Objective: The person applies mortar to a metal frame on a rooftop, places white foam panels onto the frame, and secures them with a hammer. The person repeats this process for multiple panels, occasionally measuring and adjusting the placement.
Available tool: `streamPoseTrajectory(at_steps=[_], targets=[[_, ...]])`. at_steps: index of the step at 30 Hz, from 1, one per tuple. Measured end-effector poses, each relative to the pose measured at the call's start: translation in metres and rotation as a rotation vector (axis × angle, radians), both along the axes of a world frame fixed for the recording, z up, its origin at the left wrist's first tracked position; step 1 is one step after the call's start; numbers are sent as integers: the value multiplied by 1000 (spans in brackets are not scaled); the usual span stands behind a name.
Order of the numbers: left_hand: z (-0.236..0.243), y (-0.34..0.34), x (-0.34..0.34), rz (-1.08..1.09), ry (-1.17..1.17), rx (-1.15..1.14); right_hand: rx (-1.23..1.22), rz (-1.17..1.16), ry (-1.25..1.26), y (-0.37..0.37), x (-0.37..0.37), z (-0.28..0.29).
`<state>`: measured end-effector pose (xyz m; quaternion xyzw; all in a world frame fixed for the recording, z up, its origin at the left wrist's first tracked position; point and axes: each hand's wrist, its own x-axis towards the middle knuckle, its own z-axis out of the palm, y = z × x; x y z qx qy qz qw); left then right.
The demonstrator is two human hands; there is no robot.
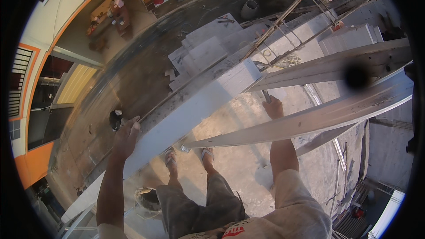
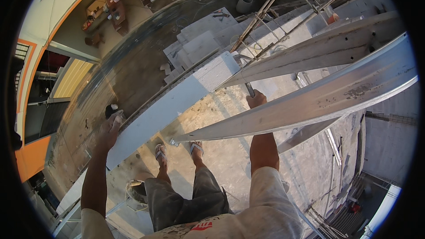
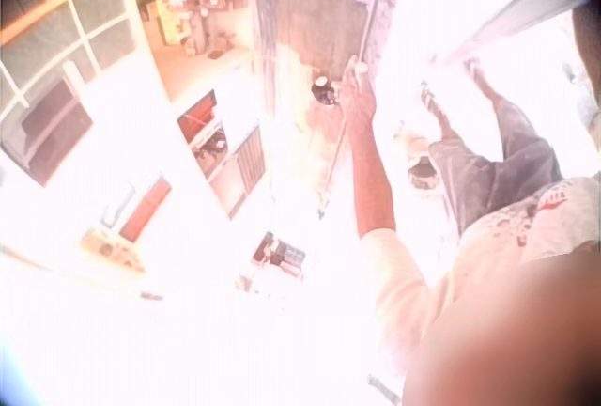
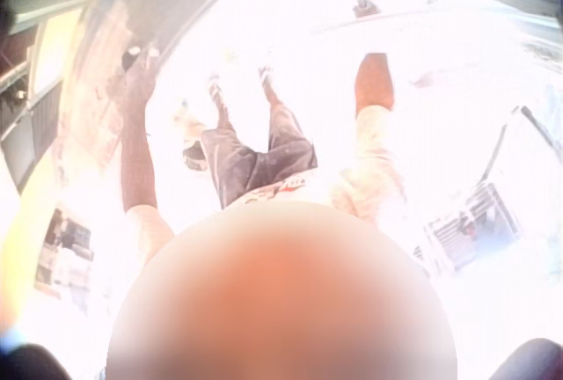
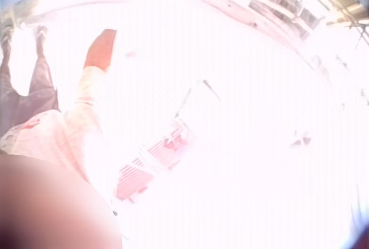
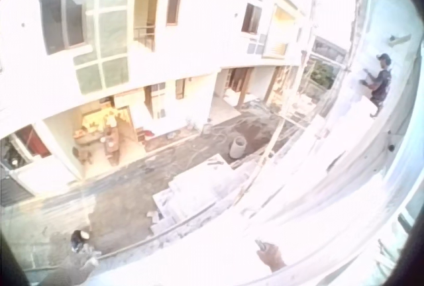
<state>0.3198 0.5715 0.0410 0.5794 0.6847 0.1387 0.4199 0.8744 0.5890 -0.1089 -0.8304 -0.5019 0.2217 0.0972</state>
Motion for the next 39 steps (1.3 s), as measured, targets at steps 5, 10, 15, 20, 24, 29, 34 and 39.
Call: streamPoseTrajectory(at_steps=[5, 10, 15, 20, 24, 29, 34, 39], targets=[[-13, 44, 95, -402, 179, -80, -20, 6, 23, -2, -1, 8], [-3, 48, 100, -346, 32, -113, -17, -64, 57, -2, 0, 10], [-10, 47, 99, -350, 56, -105, 35, -100, -18, -4, 5, 10], [-18, 46, 99, -334, 21, -96, -60, 2, -31, -5, 8, 12], [-21, 46, 98, -349, 44, -18, -17, -64, -19, -5, 7, 12], [-27, 43, 97, -317, 85, -55, -95, -36, -30, -6, 11, 11], [-28, 44, 97, -345, 77, 17, -16, 29, -9, -5, 13, 10], [-32, 46, 94, -358, 125, -101, -83, -197, -24, -33, -7, -2]])
